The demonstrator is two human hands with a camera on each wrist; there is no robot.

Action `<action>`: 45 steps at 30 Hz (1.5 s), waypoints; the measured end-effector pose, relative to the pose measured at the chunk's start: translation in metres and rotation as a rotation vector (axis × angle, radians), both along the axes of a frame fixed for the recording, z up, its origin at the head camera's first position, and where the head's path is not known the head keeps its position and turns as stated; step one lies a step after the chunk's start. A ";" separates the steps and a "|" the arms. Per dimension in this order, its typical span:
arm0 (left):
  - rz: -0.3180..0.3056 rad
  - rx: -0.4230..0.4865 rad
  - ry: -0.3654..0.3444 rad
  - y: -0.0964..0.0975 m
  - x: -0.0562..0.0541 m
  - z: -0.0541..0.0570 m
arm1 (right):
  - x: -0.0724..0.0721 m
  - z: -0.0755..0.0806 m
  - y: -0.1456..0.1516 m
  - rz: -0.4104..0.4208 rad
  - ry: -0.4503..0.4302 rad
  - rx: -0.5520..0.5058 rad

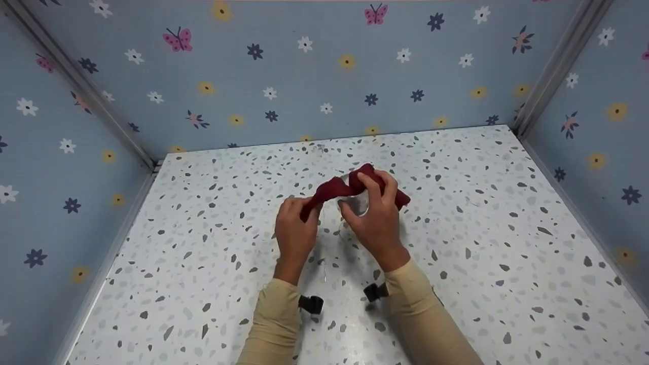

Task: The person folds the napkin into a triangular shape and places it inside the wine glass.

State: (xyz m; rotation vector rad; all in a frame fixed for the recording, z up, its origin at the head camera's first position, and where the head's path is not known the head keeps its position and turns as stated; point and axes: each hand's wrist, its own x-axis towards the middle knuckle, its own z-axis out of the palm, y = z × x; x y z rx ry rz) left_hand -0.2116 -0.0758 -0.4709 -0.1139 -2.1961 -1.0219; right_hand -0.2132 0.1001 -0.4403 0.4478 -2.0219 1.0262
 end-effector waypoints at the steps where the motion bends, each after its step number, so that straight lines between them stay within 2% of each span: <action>1: -0.001 0.003 -0.002 0.000 0.000 0.000 | 0.000 0.000 0.000 0.000 -0.002 0.000; 13: 0.017 0.015 -0.027 0.001 -0.002 -0.004 | -0.003 -0.001 0.000 -0.007 0.008 -0.007; 26: 0.022 0.077 -0.108 -0.001 -0.002 -0.016 | 0.000 -0.001 0.000 -0.010 -0.006 0.017; 32: 0.039 0.084 -0.148 0.000 -0.002 -0.015 | -0.002 -0.002 0.001 -0.007 0.009 0.003; 45: 0.035 0.102 -0.171 -0.005 -0.001 -0.015 | -0.001 -0.002 0.000 -0.016 0.003 0.015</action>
